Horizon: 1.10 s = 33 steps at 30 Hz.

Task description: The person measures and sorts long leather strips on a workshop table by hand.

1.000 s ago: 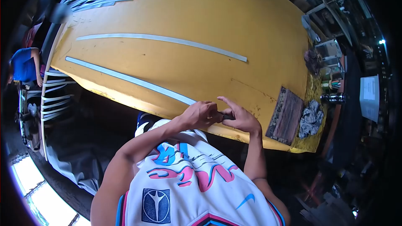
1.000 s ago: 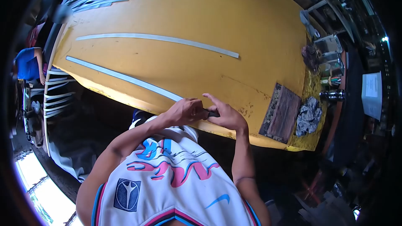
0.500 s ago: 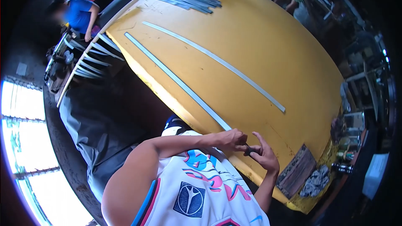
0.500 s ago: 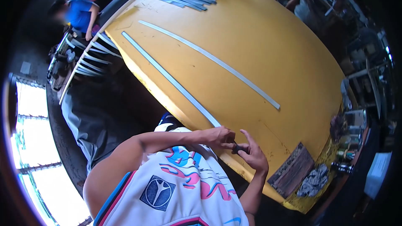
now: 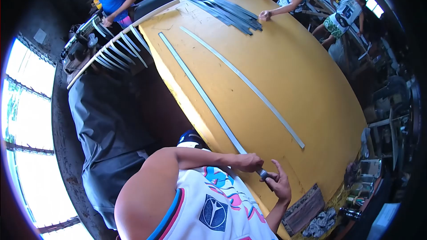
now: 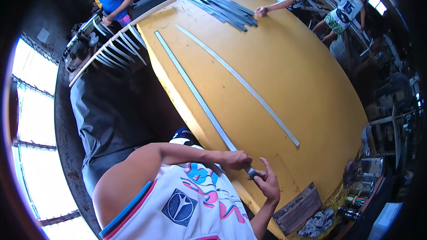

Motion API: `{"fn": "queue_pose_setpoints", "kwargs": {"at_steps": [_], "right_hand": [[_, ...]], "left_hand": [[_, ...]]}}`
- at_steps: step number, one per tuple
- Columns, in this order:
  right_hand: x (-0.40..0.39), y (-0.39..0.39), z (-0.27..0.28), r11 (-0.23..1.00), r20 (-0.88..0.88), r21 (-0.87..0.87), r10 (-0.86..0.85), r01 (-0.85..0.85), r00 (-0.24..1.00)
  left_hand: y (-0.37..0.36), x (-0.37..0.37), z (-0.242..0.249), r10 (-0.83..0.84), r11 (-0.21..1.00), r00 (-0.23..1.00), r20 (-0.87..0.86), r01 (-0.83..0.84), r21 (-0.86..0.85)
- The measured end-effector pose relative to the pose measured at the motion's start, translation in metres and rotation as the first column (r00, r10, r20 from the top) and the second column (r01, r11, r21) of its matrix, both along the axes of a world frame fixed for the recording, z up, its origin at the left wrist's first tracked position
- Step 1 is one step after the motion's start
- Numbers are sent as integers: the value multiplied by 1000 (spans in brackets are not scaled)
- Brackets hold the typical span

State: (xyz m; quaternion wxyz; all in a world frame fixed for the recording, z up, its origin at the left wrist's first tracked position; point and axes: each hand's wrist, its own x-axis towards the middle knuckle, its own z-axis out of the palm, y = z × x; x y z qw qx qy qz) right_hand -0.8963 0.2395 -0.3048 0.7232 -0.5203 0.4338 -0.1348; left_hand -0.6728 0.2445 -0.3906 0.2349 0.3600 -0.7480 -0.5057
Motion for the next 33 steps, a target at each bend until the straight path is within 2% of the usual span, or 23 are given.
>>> {"fn": "queue_pose_setpoints", "kwargs": {"at_steps": [1,3,5,7,10,15,19,22,23,25,27,28,29,31,32,33], "right_hand": [[-1,0,0,998,40,-16,-61,62,997],[-1,0,5,999,-3,-20,-45,45,999],[2,0,6,999,6,1,-36,36,999],[8,3,12,1000,-9,-7,-12,11,1000],[10,5,16,1000,-24,-13,1,-2,1000],[13,4,11,999,-16,-34,-2,1,1000],[18,4,7,997,22,-19,-80,80,997],[22,0,1,992,27,-22,-126,126,992],[23,0,0,991,-8,-20,-129,129,992],[28,0,-6,983,-4,-33,-183,183,983],[26,2,-7,987,-27,-24,-158,158,987],[29,1,10,993,-84,-10,-117,116,990],[33,2,14,990,-46,5,-143,143,989],[29,2,-5,993,40,-57,-98,100,994],[28,3,-15,975,61,-89,-197,202,978],[31,5,-24,972,104,-125,-185,198,977]], "left_hand": [[1,0,-7,58,998,996,-67,-58,0],[3,5,26,22,997,995,-97,-15,76],[4,5,42,-14,996,993,116,4,91],[5,5,34,-60,991,990,130,43,130],[4,4,22,-123,989,992,41,119,91],[2,11,23,-182,983,972,148,177,46],[2,12,33,-117,993,985,126,117,4],[1,8,20,-73,997,995,71,73,0],[-2,6,12,-76,993,997,-33,72,-90],[-3,9,12,-79,996,997,-5,79,31],[-3,8,-6,-152,960,986,-70,130,-247],[0,7,-13,-141,973,988,-67,126,-196],[0,9,-20,-145,979,988,-49,137,-154],[-1,18,-21,-123,975,991,60,132,-181],[-5,19,-3,-108,984,994,21,110,-142],[-3,22,15,-65,994,998,-17,63,-87]]}}
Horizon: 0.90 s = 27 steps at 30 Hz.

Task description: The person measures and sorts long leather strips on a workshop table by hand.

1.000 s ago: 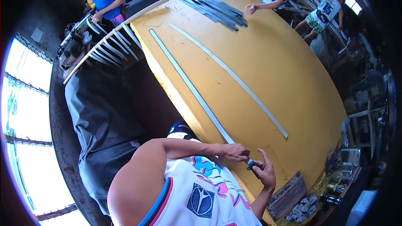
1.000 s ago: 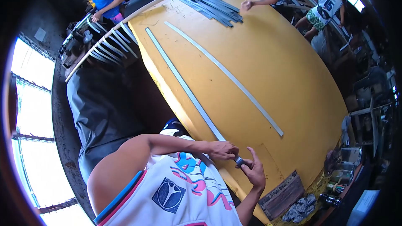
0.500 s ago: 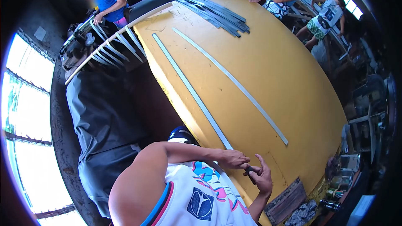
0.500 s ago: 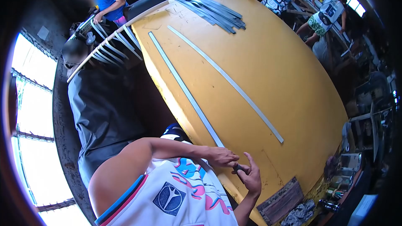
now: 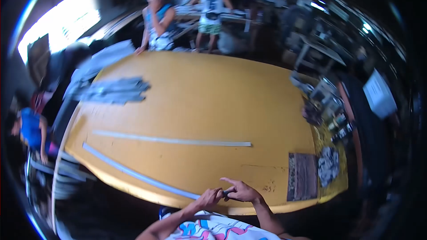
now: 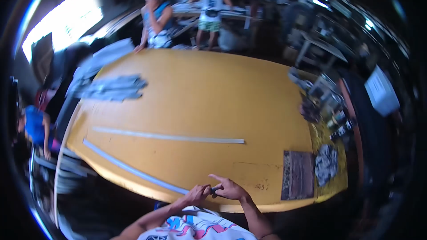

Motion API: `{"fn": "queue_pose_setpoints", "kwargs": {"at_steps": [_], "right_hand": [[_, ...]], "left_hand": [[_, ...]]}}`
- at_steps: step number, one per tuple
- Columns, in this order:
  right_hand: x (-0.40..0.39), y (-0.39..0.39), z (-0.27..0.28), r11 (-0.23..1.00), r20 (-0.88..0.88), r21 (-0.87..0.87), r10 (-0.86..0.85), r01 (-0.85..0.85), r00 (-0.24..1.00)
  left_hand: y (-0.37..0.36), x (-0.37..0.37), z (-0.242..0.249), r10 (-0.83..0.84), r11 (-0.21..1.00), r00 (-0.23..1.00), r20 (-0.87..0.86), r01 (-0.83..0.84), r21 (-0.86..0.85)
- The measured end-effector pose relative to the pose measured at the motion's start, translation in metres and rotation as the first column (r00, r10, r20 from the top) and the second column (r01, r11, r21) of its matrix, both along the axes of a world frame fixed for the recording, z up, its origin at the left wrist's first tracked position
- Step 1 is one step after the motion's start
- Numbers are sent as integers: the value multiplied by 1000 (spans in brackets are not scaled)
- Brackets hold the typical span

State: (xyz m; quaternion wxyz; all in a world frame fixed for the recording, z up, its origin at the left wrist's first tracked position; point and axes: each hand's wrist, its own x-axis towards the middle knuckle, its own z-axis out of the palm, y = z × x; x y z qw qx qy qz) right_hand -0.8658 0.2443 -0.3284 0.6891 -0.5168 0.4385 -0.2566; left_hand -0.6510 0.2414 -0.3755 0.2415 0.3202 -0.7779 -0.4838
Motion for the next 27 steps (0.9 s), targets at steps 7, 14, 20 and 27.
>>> {"fn": "queue_pose_setpoints", "kwargs": {"at_steps": [7,14,20,27], "right_hand": [[9,0,-14,997,-34,-66,31,-34,999],[6,-3,11,996,-109,-73,47,-56,993],[3,-3,31,974,-65,-171,139,-148,988],[2,7,30,983,-105,-112,135,-147,985]], "left_hand": [[-5,9,6,5,984,970,244,-48,170],[-12,26,-15,82,976,993,-83,-63,207],[-27,37,13,-226,931,970,90,188,313],[-26,32,10,-217,912,974,72,176,370]]}}
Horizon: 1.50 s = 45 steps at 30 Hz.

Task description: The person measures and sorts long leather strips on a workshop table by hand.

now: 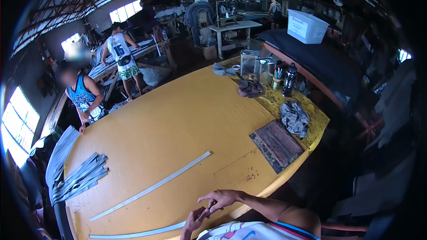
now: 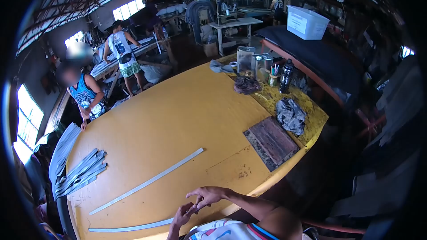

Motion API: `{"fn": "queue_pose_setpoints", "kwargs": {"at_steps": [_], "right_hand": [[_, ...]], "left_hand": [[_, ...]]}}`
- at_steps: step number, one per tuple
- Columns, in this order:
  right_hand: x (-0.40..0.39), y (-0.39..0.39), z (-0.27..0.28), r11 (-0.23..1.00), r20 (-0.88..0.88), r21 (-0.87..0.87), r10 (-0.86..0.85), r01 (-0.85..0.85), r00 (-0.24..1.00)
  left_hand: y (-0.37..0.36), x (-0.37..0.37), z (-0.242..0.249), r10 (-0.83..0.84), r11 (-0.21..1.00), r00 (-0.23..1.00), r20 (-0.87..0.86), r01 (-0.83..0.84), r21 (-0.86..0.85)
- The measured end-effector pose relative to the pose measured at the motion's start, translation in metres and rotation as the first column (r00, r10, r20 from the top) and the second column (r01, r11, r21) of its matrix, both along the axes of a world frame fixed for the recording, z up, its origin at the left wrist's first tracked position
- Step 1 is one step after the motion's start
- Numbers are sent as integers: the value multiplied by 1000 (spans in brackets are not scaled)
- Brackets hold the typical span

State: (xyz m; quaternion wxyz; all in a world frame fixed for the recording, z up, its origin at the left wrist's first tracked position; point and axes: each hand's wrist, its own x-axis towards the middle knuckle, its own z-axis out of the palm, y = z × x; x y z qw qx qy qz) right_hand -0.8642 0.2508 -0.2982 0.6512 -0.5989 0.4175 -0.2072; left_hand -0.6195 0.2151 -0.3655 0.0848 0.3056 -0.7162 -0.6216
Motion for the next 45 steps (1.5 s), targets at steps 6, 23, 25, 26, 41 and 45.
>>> {"fn": "queue_pose_setpoints", "kwargs": {"at_steps": [6,23,25,26,41,45], "right_hand": [[-3,11,-27,976,-159,-217,-47,12,986],[5,21,-27,901,-600,-262,129,-346,790],[5,19,-33,881,-690,-274,99,-386,717],[0,18,-41,912,-660,-260,71,-317,748],[-96,11,-88,910,-900,-243,-82,-336,429],[-32,18,-93,922,-805,-356,-221,-151,551]], "left_hand": [[10,-11,12,-61,984,995,-81,46,-171],[30,-20,-6,-104,885,989,103,140,-444],[33,-17,4,-51,896,999,-6,43,-442],[35,-19,-6,15,900,1000,12,-9,-436],[18,30,-119,296,656,929,220,-30,-754],[24,61,-133,359,609,902,241,-31,-792]]}}
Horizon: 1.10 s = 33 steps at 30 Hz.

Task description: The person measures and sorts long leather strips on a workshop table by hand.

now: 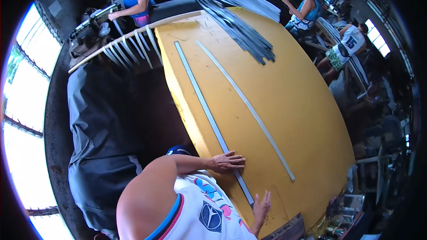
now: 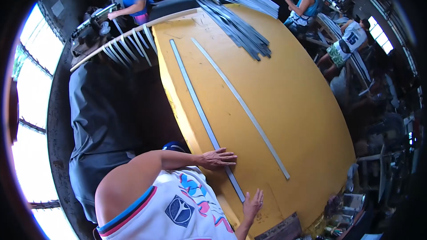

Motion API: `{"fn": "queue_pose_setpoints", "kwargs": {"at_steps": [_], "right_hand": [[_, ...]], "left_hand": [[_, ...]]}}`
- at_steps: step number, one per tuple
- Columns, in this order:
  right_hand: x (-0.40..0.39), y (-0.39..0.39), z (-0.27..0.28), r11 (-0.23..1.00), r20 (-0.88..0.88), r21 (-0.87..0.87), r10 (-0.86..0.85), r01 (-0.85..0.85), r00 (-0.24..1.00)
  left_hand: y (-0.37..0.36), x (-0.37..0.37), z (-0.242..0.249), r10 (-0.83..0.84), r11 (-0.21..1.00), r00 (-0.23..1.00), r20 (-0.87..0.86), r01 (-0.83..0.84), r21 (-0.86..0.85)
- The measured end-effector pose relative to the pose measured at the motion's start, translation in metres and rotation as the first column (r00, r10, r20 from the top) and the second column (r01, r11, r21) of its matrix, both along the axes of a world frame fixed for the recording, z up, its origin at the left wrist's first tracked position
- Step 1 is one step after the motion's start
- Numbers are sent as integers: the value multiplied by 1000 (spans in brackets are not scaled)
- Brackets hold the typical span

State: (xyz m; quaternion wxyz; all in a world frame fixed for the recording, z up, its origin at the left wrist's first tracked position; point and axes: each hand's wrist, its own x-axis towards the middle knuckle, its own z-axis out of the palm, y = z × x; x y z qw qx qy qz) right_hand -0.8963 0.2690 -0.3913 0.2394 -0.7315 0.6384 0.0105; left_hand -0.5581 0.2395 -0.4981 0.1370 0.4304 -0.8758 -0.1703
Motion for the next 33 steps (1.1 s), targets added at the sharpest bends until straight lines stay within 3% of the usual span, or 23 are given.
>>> {"fn": "queue_pose_setpoints", "kwargs": {"at_steps": [2,4,6,8,11,13,15,17,22,24,33], "right_hand": [[55,3,-25,975,9,-197,-105,105,994],[74,14,-63,977,11,-191,-99,99,995],[89,22,-85,930,-253,-352,-204,106,946],[93,21,-75,950,-248,-276,-214,143,945],[81,23,-93,890,-219,-455,-150,35,964],[80,27,-99,824,-400,-562,-202,-65,894],[84,26,-106,794,-388,-607,-281,-14,878],[91,21,-110,739,-377,-669,-433,83,819],[93,14,-155,554,-329,-778,-761,296,560],[76,30,-156,554,-355,-767,-787,325,504],[150,40,-163,556,-335,-627,-825,546,455]], "left_hand": [[-3,23,2,-33,998,999,39,36,-59],[-4,37,-4,37,995,998,52,-32,-92],[-12,59,7,182,982,983,39,-183,40],[-19,96,8,265,962,963,43,-267,49],[-40,167,5,617,787,787,3,-617,-27],[-54,219,11,751,658,658,50,-752,21],[-71,280,9,810,584,584,52,-812,29],[-87,337,14,909,402,408,83,-913,74],[-128,453,11,959,257,261,112,-965,42],[-144,488,9,969,214,216,119,-976,34],[-210,582,22,981,20,30,191,-998,55]]}}
